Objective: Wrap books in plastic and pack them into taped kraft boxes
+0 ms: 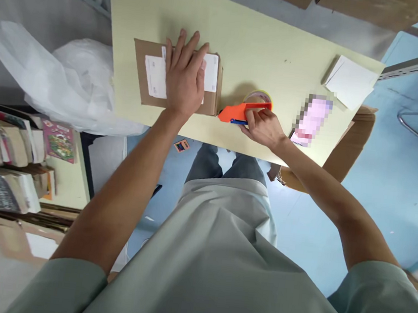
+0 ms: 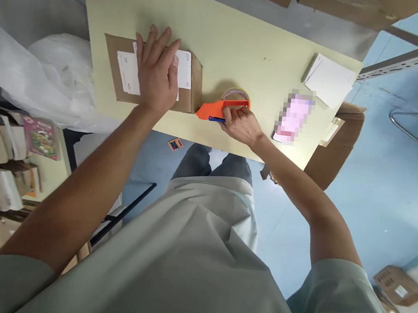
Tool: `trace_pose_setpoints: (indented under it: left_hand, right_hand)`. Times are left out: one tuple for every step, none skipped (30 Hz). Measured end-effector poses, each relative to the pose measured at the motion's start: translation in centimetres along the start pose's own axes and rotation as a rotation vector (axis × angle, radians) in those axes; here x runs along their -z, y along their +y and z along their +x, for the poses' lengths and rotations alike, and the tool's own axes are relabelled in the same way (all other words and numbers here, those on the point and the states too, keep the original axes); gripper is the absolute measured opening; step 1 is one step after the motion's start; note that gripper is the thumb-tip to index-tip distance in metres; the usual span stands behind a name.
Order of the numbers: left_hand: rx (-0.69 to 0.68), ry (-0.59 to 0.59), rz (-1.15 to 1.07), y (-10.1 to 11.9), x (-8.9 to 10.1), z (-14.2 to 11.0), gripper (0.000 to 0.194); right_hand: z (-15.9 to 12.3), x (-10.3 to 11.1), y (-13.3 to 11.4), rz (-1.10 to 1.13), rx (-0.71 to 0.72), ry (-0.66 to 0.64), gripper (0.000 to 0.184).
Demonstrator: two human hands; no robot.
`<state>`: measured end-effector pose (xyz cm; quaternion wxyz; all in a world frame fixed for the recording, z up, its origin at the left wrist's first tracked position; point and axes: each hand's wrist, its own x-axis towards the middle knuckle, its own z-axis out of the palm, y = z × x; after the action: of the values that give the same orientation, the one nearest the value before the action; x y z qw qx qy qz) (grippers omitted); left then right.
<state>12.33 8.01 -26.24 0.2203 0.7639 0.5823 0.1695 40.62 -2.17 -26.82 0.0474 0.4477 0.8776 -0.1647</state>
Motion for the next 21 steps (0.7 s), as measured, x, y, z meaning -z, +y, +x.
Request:
trace_pose_setpoints:
  left_hand:
    - [-0.004,0.000,-0.015,-0.1,0.1,0.0,0.069]
    - [-0.009,-0.003,-0.029,-0.1,0.1,0.0,0.068]
    - [-0.014,-0.007,-0.040,-0.2,0.2,0.0,0.071]
    - [-0.016,-0.014,-0.046,-0.3,0.3,0.0,0.075]
    - [-0.016,-0.020,-0.047,-0.3,0.3,0.0,0.080]
    - [-0.016,-0.027,-0.045,-0.3,0.4,0.0,0.083]
    - [-0.015,-0.032,-0.044,-0.2,0.5,0.0,0.085]
    - [-0.015,-0.035,-0.046,-0.1,0.5,-0.1,0.085]
    - [-0.013,-0.039,-0.052,0.0,0.6,-0.1,0.083]
    - [-0.011,-0.041,-0.063,0.1,0.6,-0.1,0.080]
    - [-0.010,-0.043,-0.078,0.3,0.5,-0.1,0.077]
    - [-0.012,-0.047,-0.093,0.5,0.5,-0.2,0.075]
    - [-0.014,-0.051,-0.104,0.8,0.4,-0.2,0.075]
    - [-0.015,-0.056,-0.105,1.0,0.3,-0.2,0.076]
    - [-0.015,-0.062,-0.095,1.2,0.2,-0.3,0.078]
    - [-0.017,-0.072,-0.072,1.4,0.2,-0.4,0.080]
    - [-0.022,-0.085,-0.039,1.5,0.3,-0.5,0.081]
    - [-0.029,-0.098,-0.004,1.7,0.4,-0.6,0.081]
    - [-0.038,-0.109,0.023,1.8,0.6,-0.7,0.079]
    - [-0.046,-0.116,0.035,1.9,0.9,-0.8,0.075]
    - [-0.050,-0.120,0.029,2.1,1.2,-0.9,0.070]
  right_hand:
    - [0.1,0.3,0.0,-0.003,-0.002,-0.013,0.064]
    - [0.1,0.5,0.0,-0.007,-0.006,-0.025,0.065]
    - [0.2,0.6,0.0,-0.011,-0.008,-0.036,0.065]
    - [0.2,0.7,0.0,-0.014,-0.009,-0.043,0.065]
    - [0.3,0.8,0.0,-0.016,-0.007,-0.046,0.066]
    - [0.4,0.7,0.0,-0.016,-0.002,-0.046,0.066]
    - [0.4,0.7,0.0,-0.016,0.004,-0.045,0.067]
    - [0.5,0.6,0.0,-0.015,0.009,-0.045,0.068]
    - [0.6,0.6,-0.1,-0.015,0.012,-0.046,0.069]
    - [0.8,0.5,-0.1,-0.017,0.013,-0.050,0.069]
    - [0.9,0.5,-0.2,-0.020,0.012,-0.059,0.070]
    - [1.0,0.5,-0.4,-0.024,0.012,-0.074,0.070]
    - [1.1,0.6,-0.5,-0.029,0.014,-0.093,0.070]
    - [1.2,0.6,-0.7,-0.033,0.018,-0.112,0.070]
    - [1.3,0.7,-0.8,-0.035,0.022,-0.127,0.069]
    - [1.4,0.7,-0.9,-0.034,0.027,-0.135,0.068]
    - [1.4,0.7,-1.0,-0.032,0.032,-0.137,0.066]
    - [1.4,0.7,-1.0,-0.028,0.040,-0.132,0.064]
    - [1.5,0.6,-1.0,-0.024,0.050,-0.124,0.062]
    - [1.6,0.5,-1.0,-0.020,0.063,-0.116,0.060]
    - [1.7,0.4,-1.1,-0.017,0.079,-0.109,0.058]
